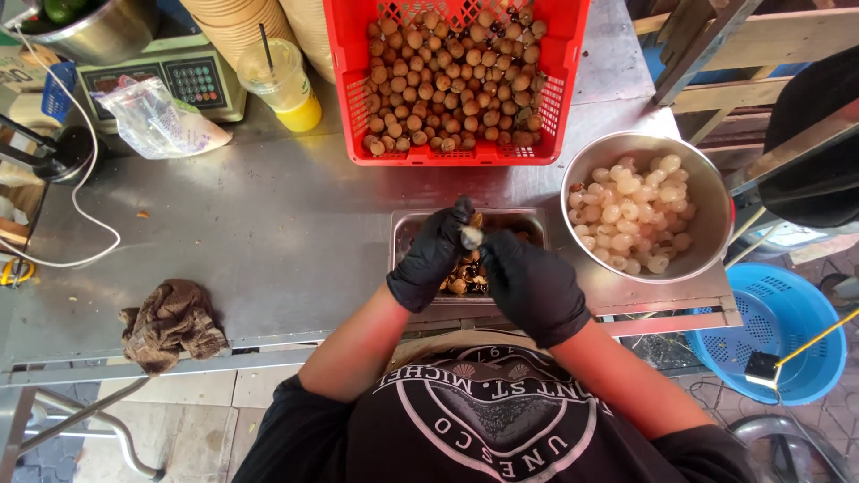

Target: Peeling longans and separating the pulp from the skin and seeds by hand.

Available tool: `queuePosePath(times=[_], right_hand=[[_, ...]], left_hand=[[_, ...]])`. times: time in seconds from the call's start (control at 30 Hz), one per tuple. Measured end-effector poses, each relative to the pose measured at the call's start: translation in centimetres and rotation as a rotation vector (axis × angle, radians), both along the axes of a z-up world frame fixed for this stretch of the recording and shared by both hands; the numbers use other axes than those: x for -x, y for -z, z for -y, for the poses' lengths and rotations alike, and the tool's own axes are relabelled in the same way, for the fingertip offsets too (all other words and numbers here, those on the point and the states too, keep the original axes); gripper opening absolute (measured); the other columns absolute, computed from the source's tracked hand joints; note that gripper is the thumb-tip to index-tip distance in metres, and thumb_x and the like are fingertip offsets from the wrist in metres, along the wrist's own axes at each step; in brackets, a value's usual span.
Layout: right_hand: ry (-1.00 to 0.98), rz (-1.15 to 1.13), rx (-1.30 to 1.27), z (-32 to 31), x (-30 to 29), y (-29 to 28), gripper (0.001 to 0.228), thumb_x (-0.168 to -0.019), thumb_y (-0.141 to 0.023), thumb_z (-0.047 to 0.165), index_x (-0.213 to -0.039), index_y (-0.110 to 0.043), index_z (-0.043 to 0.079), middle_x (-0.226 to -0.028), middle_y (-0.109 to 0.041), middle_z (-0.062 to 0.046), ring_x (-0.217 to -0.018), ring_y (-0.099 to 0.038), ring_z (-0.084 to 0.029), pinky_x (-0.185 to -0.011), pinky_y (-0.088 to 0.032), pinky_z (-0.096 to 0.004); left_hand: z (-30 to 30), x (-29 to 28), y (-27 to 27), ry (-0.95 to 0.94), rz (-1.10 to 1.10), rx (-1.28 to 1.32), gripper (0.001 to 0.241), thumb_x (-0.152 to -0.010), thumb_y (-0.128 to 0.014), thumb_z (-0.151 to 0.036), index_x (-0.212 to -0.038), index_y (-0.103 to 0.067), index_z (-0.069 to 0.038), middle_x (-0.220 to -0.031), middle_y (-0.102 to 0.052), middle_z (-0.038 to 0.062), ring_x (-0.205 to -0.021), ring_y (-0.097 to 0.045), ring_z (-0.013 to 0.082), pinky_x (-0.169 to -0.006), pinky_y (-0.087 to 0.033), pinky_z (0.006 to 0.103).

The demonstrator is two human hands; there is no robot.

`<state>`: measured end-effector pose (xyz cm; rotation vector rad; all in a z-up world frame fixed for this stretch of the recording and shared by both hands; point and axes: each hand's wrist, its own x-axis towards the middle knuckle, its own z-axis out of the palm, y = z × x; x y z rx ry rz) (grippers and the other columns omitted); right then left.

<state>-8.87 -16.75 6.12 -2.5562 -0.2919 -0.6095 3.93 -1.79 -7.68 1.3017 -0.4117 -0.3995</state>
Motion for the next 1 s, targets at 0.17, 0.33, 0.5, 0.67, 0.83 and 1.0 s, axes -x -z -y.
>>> queuePosePath(times=[0.17,0.33,0.5,0.67,0.83,1.0], right_hand=[[-0.019,-0.014,-0.123,1.4,-0.9,0.3,0.031,-0.09,-0.068,0.014,-0.12,-0.065,0.01,-0.096,-0.071,-0.018,-0.076,-0.068,-0.042,-0.061,-0.053,-0.05],[-0.034,-0.052,-0.182,1.9,-1.3,2.2,0.026,-0.092,-0.069,0.013,-0.118,-0.066,0.01,-0.091,-0.072,-0.018,-0.078,-0.069,-0.042,-0.063,-0.054,-0.049],[-0.07,-0.042,-0.163,1.3,-0.9,2.3,0.022,-0.093,-0.067,0.012,-0.115,-0.066,0.007,-0.087,-0.07,-0.02,-0.077,-0.068,-0.043,-0.061,-0.052,-0.05],[0.016,-0.011,-0.053,1.1,-0.1,3.4,0.015,-0.094,-0.069,0.017,-0.107,-0.067,0.011,-0.08,-0.069,-0.019,-0.071,-0.067,-0.042,-0.058,-0.051,-0.051],[0.095,-0.086,0.017,0.9,0.6,3.6,0.011,-0.096,-0.068,0.021,-0.103,-0.067,0.012,-0.075,-0.069,-0.017,-0.068,-0.067,-0.042,-0.056,-0.05,-0.052],[0.079,-0.044,-0.031,1.3,0.7,3.5,0.02,-0.093,-0.07,0.022,-0.11,-0.071,0.012,-0.078,-0.07,-0.02,-0.068,-0.067,-0.043,-0.056,-0.051,-0.051]], left_hand=[[-0.5,-0.3,0.2,0.035,-0.042,0.027,0.052,-0.11,-0.045,-0.046,-0.125,-0.065,0.0,-0.113,-0.071,0.006,-0.105,-0.066,0.0145,-0.097,-0.052,0.0308],[-2.4,2.0,-3.9,0.047,0.293,-0.078,0.048,-0.112,-0.047,-0.039,-0.144,-0.056,-0.004,-0.135,-0.066,0.005,-0.122,-0.064,0.0121,-0.105,-0.051,0.0297],[-1.2,5.0,-6.8,-0.054,0.29,-0.257,0.04,-0.103,-0.065,-0.018,-0.14,-0.06,-0.004,-0.114,-0.073,0.007,-0.106,-0.066,0.0126,-0.095,-0.054,0.0277],[-1.7,5.7,-6.2,-0.1,0.485,-0.331,0.037,-0.107,-0.056,-0.015,-0.143,-0.059,-0.007,-0.116,-0.072,0.006,-0.106,-0.069,0.0132,-0.094,-0.054,0.028],[-1.8,6.6,-5.3,-0.098,0.542,-0.176,0.036,-0.111,-0.049,-0.013,-0.146,-0.056,-0.006,-0.134,-0.068,0.008,-0.122,-0.066,0.0163,-0.105,-0.05,0.0303],[-1.8,6.0,-1.9,0.021,0.179,0.108,0.038,-0.114,-0.047,-0.017,-0.148,-0.054,-0.003,-0.135,-0.066,0.007,-0.122,-0.062,0.0157,-0.109,-0.049,0.0316]])
